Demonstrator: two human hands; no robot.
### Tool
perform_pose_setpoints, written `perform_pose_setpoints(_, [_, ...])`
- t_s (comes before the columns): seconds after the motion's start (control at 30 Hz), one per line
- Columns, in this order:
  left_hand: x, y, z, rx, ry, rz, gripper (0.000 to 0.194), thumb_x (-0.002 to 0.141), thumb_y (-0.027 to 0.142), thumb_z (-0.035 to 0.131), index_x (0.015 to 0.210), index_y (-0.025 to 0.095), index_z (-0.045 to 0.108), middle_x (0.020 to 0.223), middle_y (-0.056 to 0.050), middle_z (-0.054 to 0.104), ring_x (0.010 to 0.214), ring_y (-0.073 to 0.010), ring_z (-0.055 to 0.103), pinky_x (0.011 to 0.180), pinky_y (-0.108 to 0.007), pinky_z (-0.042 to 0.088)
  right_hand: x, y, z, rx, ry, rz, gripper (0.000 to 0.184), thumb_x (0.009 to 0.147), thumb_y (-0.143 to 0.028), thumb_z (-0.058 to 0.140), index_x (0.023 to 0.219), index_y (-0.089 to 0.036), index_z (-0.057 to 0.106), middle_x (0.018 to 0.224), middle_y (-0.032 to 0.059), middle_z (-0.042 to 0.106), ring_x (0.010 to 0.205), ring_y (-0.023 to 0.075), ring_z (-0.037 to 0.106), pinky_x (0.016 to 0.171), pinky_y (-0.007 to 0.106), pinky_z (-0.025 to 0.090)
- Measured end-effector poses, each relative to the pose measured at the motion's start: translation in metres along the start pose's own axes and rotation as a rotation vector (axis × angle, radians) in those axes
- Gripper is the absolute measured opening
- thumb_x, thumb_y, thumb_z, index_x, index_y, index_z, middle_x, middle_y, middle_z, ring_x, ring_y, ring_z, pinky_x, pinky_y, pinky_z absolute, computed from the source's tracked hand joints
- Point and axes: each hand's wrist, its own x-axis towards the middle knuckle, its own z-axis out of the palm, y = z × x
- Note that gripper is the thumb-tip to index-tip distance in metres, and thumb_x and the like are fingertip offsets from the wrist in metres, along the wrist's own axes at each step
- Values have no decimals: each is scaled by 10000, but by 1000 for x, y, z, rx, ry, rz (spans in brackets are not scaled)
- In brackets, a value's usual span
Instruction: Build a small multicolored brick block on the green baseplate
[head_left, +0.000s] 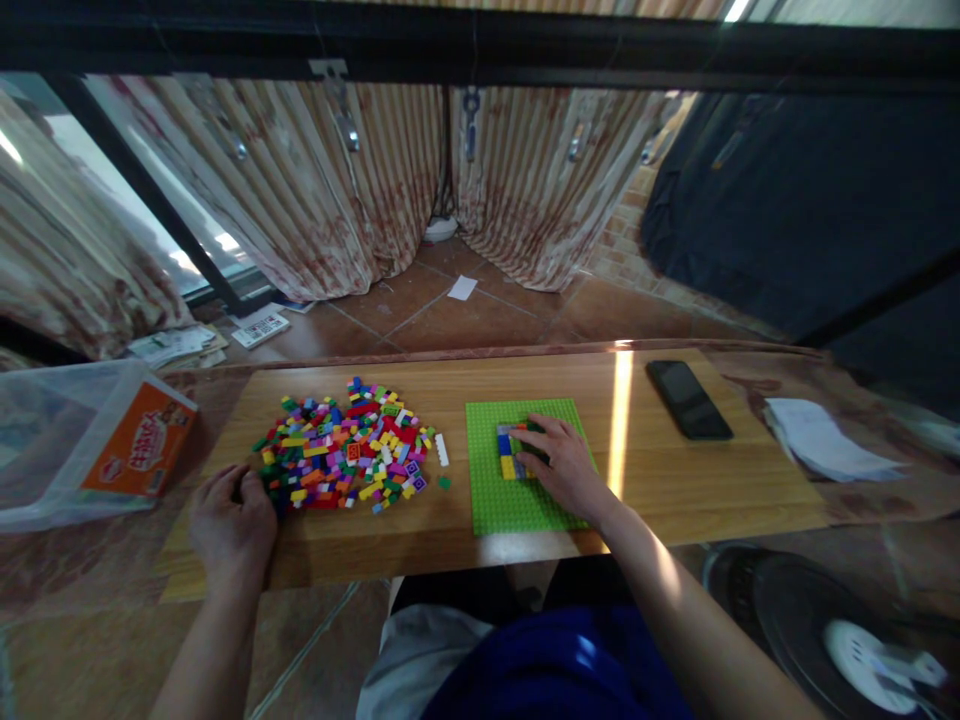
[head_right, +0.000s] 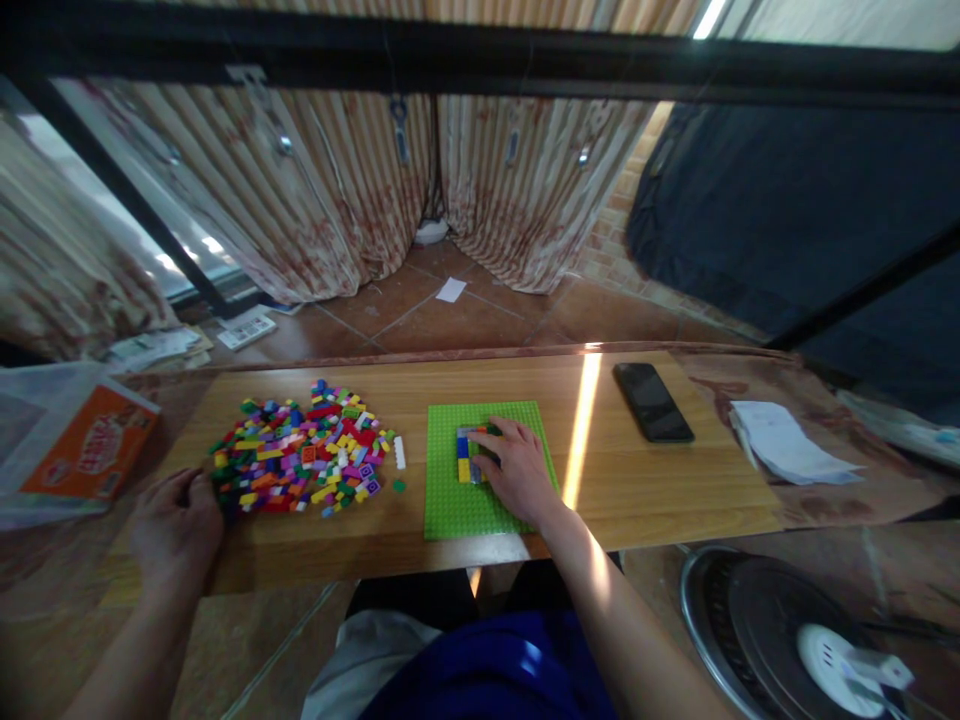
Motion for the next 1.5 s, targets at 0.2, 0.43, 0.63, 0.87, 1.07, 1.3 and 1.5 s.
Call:
perform_pose_setpoints(0.2, [0, 0, 1, -8, -1, -13, 449, 841, 353, 419, 1020, 63, 712, 1095, -177, 690, 1104, -309, 601, 990, -469, 477, -3, 1, -1, 49, 36, -19, 342, 897, -335, 565, 1231, -331, 638, 1333, 78, 559, 1235, 291, 473, 996, 520, 401])
perform_pose_setpoints(0.43, [0, 2, 0, -8, 2, -20, 468, 836, 358, 418, 1033, 50, 710, 1101, -182, 691, 1102, -315, 608, 990, -472, 480, -6, 2, 0, 87, 227, 135, 225, 882, -327, 555, 872, -217, 750, 1118, 95, 640, 1048, 250, 548, 952, 438, 437])
perform_pose_setpoints(0.63, [0, 2, -1, -5, 8, 6, 483, 839, 365, 409, 1021, 33, 710, 1081, -197, 690, 1098, -327, 606, 982, -484, 480, 3, -12, -1, -19, 149, 172, 206, 853, -326, 590, 784, -250, 768, 1132, 80, 638, 1096, 276, 501, 947, 457, 399])
perform_pose_setpoints(0.87, [-1, -1, 2, -7, 34, 11, 459, 839, 360, 414, 1001, 52, 713, 1066, -183, 694, 1081, -312, 611, 977, -482, 482, 10, -25, -3, -42, 94, 291, 183, 823, -305, 611, 766, -257, 778, 1137, 71, 641, 1092, 280, 502, 921, 439, 399])
perform_pose_setpoints(1.07, [-2, 2, 3, -20, 48, 22, 479, 841, 379, 409, 1003, 48, 715, 1066, -187, 692, 1071, -312, 614, 969, -475, 486, 17, -33, -5, -24, 57, 387, 170, 788, -278, 619, 744, -240, 780, 1129, 69, 649, 1072, 272, 525, 913, 414, 408])
perform_pose_setpoints(1.3, [-2, 2, 2, -16, 35, 17, 473, 836, 378, 403, 993, 59, 715, 1076, -180, 689, 1060, -304, 615, 965, -455, 487, 20, -32, -1, -40, 53, 403, 165, 773, -260, 617, 710, -232, 768, 1127, 70, 643, 1048, 270, 530, 892, 410, 413])
perform_pose_setpoints(1.5, [-2, 3, 1, -32, 16, 4, 390, 819, 324, 424, 951, 91, 708, 1069, -154, 688, 1075, -286, 602, 978, -428, 477, 17, -33, 5, -59, 164, 351, 186, 769, -229, 599, 667, -229, 754, 1064, 81, 667, 982, 267, 545, 840, 417, 442])
